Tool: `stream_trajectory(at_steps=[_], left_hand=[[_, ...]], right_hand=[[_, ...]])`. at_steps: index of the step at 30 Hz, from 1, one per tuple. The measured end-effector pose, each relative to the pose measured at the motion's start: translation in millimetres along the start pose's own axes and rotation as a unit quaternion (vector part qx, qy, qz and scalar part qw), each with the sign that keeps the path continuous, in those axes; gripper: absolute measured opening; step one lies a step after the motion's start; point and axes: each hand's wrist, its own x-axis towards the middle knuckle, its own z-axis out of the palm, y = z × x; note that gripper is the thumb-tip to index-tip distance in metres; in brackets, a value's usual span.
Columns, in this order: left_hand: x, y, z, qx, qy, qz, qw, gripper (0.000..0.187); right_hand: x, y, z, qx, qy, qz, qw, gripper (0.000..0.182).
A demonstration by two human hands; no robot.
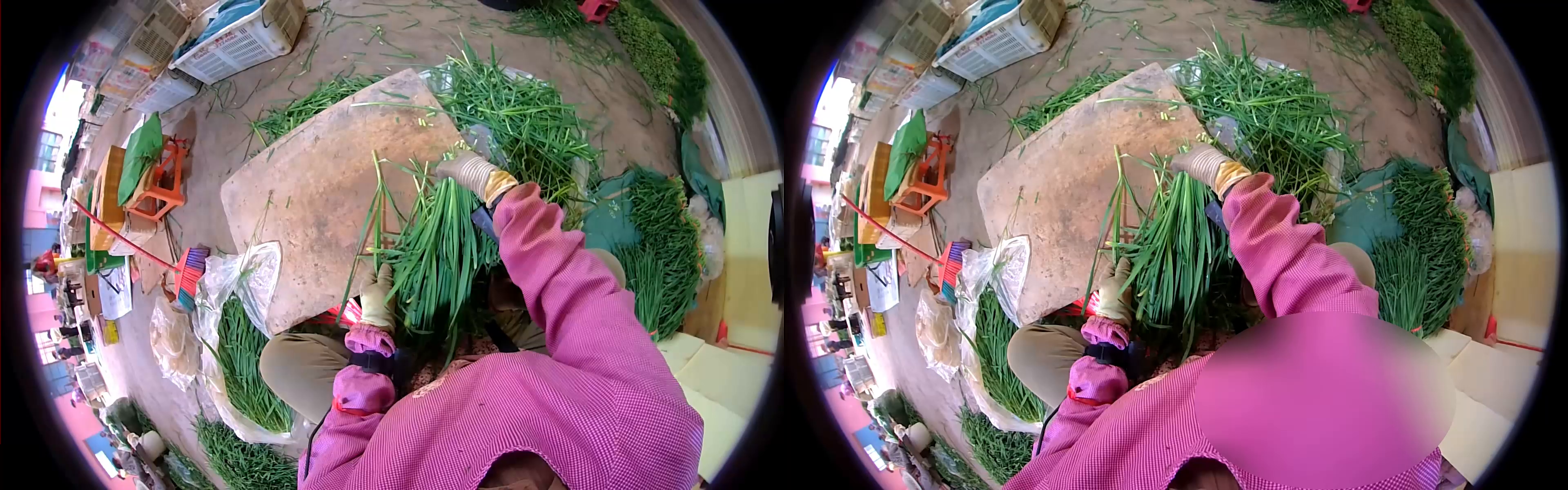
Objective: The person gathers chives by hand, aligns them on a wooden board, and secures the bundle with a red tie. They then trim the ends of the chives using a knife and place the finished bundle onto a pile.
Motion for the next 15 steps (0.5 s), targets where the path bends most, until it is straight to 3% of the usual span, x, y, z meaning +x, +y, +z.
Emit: stream_trajectory(at_steps=[1,3,4,5,6,7,9,11,13,14,15], left_hand=[[-1,0,1,-0.013,0.005,-0.003,1.000,0.021],[0,-4,2,-0.020,0.008,0.005,1.000,0.021],[1,-6,3,-0.028,0.010,0.013,0.999,0.021],[0,-6,4,-0.028,0.009,0.014,0.999,0.021],[0,-5,4,-0.032,0.008,0.013,0.999,0.021],[0,-4,4,-0.036,0.008,0.013,0.999,0.021],[-1,-4,3,-0.044,-0.003,0.014,0.999,0.021],[-4,-3,7,-0.052,-0.015,0.016,0.998,0.021],[-8,-3,21,-0.072,-0.029,0.009,0.997,0.026],[-7,-2,30,0.037,-0.078,0.141,0.986,0.028],[-4,2,43,0.145,-0.123,0.267,0.945,0.031]], right_hand=[[0,-1,0,-0.162,-0.012,-0.103,0.981,0.044],[2,2,7,-0.203,0.022,-0.148,0.968,0.036],[2,5,9,0.013,0.033,-0.054,0.998,0.036],[1,7,12,0.228,0.040,0.043,0.972,0.037],[-3,12,18,0.334,0.061,0.022,0.940,0.037],[-3,17,18,0.334,0.061,0.020,0.940,0.037],[-7,19,16,0.191,0.032,-0.070,0.978,0.041],[8,27,27,0.239,0.024,-0.046,0.970,0.037],[13,42,27,0.407,0.146,-0.031,0.901,0.024],[-9,36,7,0.407,0.149,-0.031,0.901,0.024],[-53,16,-31,0.411,0.181,-0.108,0.887,0.019]])
